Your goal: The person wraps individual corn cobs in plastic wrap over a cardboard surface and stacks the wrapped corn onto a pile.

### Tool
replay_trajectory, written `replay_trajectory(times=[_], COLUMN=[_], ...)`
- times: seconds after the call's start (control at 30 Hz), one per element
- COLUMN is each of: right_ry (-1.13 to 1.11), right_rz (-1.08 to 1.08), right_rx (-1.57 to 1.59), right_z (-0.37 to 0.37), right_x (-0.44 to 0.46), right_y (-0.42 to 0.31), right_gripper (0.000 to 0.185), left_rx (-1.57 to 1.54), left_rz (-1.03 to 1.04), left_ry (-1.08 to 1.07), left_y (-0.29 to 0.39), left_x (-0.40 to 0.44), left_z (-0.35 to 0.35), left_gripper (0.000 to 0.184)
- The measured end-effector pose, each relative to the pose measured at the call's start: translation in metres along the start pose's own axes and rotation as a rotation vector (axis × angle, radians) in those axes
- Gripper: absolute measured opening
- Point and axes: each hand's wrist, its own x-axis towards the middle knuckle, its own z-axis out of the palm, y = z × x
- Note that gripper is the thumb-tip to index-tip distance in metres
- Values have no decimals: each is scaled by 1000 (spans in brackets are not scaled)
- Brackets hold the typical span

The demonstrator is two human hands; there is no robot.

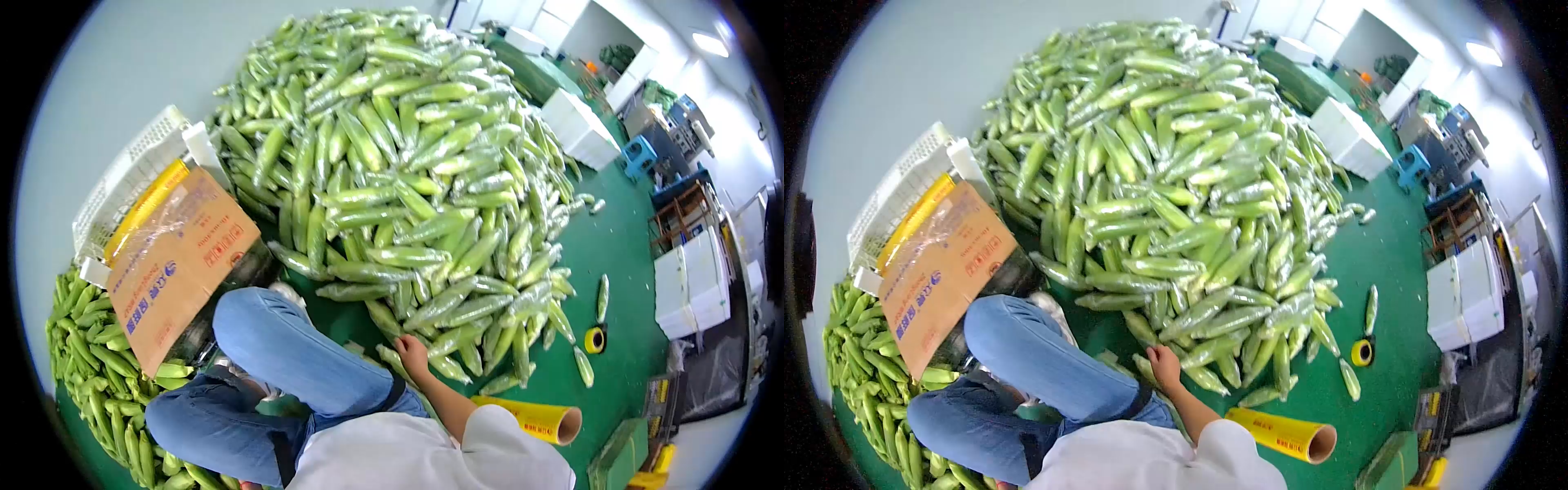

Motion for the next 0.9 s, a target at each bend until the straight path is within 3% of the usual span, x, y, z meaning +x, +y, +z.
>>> replay_trajectory(times=[0.1,0.2,0.23,0.27,0.3,0.33,0.37,0.43,0.47,0.63,0.67,0.7,0.77,0.83,0.9], right_ry=[24,-109,-167,-157,-152,-182,-203,-262,-375,-352,-316,-272,-106,-296,-308], right_rz=[-88,-109,-187,-253,-322,-379,-432,-614,-600,-1123,-1207,-1283,-1386,-1192,-1078], right_rx=[53,267,306,293,288,277,271,462,504,125,84,38,-144,-293,-564], right_z=[-4,7,23,34,44,52,59,87,101,199,225,253,306,339,338], right_x=[24,52,66,77,87,95,103,122,132,218,241,267,317,356,344], right_y=[-43,-111,-120,-140,-168,-197,-229,-284,-316,-457,-481,-502,-528,-542,-559], right_gripper=[40,49,45,45,44,37,29,14,7,32,35,37,39,42,43], left_rx=[-58,-160,-181,91,115,239,211,229,332,708,762,775,937,1085,1161], left_rz=[3,104,182,228,234,361,354,344,438,890,825,939,904,686,608], left_ry=[32,12,5,26,110,158,197,70,66,67,-9,-49,0,-43,-36], left_y=[-8,-13,-8,29,47,53,83,114,139,229,233,237,228,215,214], left_x=[-13,-10,-5,-9,-6,4,9,36,55,201,240,281,359,419,432], left_z=[-8,-11,-7,5,19,28,50,67,80,143,152,164,183,192,195], left_gripper=[31,30,30,28,27,26,24,23,23,26,28,30,33,38,44])
